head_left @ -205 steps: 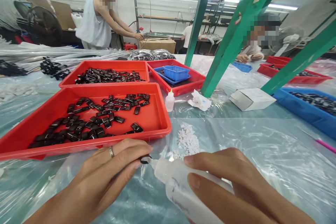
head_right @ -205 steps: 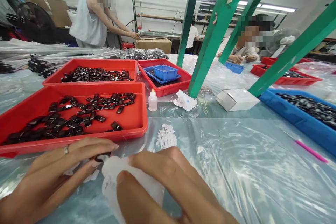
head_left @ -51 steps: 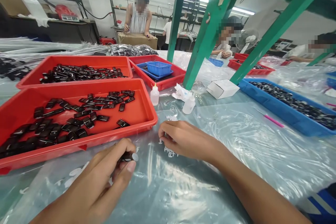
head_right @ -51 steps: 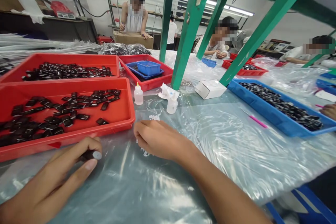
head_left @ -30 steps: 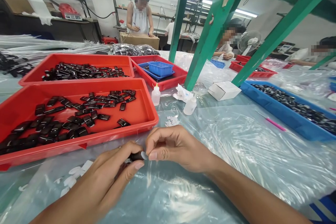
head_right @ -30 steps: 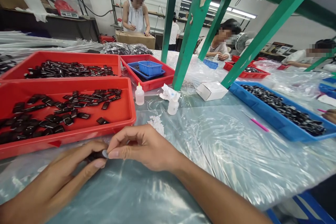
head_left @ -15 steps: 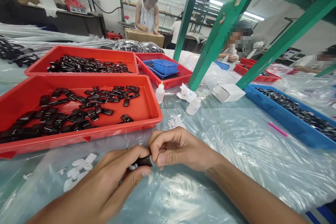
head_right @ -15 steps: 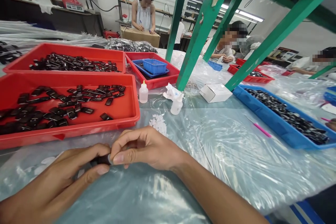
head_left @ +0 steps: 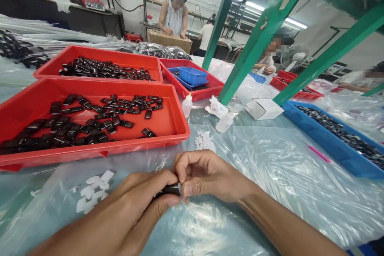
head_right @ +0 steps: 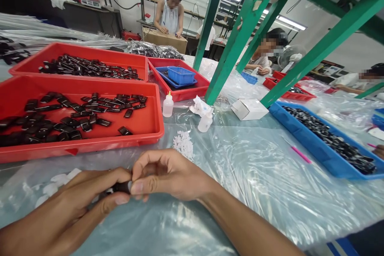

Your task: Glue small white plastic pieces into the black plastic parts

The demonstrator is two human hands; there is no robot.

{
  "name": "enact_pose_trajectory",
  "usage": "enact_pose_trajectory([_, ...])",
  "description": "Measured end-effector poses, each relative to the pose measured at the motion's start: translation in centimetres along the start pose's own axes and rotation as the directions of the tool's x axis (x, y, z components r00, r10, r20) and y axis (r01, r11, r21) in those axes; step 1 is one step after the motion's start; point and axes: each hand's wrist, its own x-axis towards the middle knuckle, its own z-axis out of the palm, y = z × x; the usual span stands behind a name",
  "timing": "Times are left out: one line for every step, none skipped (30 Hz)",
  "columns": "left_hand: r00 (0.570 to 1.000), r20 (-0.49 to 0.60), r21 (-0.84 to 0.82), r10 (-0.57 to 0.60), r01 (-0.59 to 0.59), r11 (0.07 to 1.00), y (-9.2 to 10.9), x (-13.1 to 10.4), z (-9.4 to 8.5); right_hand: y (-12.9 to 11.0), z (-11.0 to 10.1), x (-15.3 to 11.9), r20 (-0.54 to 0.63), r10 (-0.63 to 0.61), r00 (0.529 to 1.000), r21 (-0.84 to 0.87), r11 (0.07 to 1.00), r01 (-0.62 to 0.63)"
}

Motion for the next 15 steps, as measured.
enact_pose_trajectory([1.000,0.002,-0.001,0.005,-0.005,1.000,0.0,0.1,0.0,-0.1,0.1,0.0,-0.008,0.003,1.000,-0.011,1.000,-0.003])
enact_pose_trajectory([1.000,0.012,-0.004,0.011,-0.011,1.000,0.1,0.1,-0.1,-0.1,0.3,0.0,-0.012,0.007,1.000,-0.017,1.000,-0.007])
enact_pose_trajectory([1.000,0.018,-0.008,0.011,-0.011,1.000,0.1,0.1,-0.1,-0.1,0.4,-0.1,-0.010,0.009,1.000,-0.019,1.000,-0.009])
enact_pose_trajectory([1.000,0.014,-0.014,0.003,-0.003,1.000,0.2,0.1,0.0,0.0,0.6,-0.1,-0.011,0.006,1.000,-0.017,1.000,-0.006])
enact_pose_trajectory([1.000,0.004,-0.021,-0.007,0.007,1.000,0.3,0.0,0.0,0.2,0.7,-0.1,-0.015,-0.002,1.000,-0.018,1.000,0.002])
enact_pose_trajectory([1.000,-0.006,-0.027,-0.019,0.019,0.999,0.3,0.0,0.1,0.3,0.8,-0.1,-0.024,-0.017,1.000,-0.024,1.000,0.016])
enact_pose_trajectory([0.999,-0.011,-0.033,-0.034,0.034,0.999,0.4,0.1,0.2,0.5,0.9,-0.2,-0.037,-0.044,0.998,-0.039,0.998,0.042])
enact_pose_trajectory([0.998,-0.016,-0.038,-0.055,0.055,0.998,0.4,0.1,0.2,0.6,0.9,-0.2,-0.048,-0.078,0.996,-0.062,0.995,0.075])
enact_pose_trajectory([0.997,-0.016,-0.047,-0.079,0.078,0.996,0.4,0.2,0.3,0.6,0.9,-0.1,-0.058,-0.127,0.990,-0.089,0.989,0.122])
enact_pose_trajectory([0.995,-0.012,-0.062,-0.102,0.101,0.993,0.5,0.4,0.3,0.5,0.7,0.0,-0.069,-0.187,0.980,-0.103,0.978,0.179])
enact_pose_trajectory([0.992,-0.018,-0.083,-0.124,0.122,0.989,0.4,0.6,0.4,0.3,0.5,0.2,-0.085,-0.243,0.966,-0.099,0.967,0.234])
enact_pose_trajectory([0.988,-0.035,-0.107,-0.148,0.143,0.984,0.3,0.8,0.4,-0.1,0.2,0.4,-0.106,-0.286,0.952,-0.080,0.957,0.279])
enact_pose_trajectory([0.984,-0.058,-0.128,-0.171,0.162,0.978,0.1,1.0,0.5,-0.6,-0.1,0.6,-0.131,-0.314,0.940,-0.053,0.950,0.309])
enact_pose_trajectory([0.979,-0.083,-0.145,-0.186,0.173,0.974,-0.3,1.2,0.6,-1.2,-0.4,0.7,-0.156,-0.323,0.934,-0.029,0.946,0.322])
enact_pose_trajectory([0.977,-0.103,-0.157,-0.189,0.172,0.972,-0.7,1.4,0.7,-1.9,-0.7,0.8,-0.171,-0.319,0.932,-0.018,0.947,0.321])
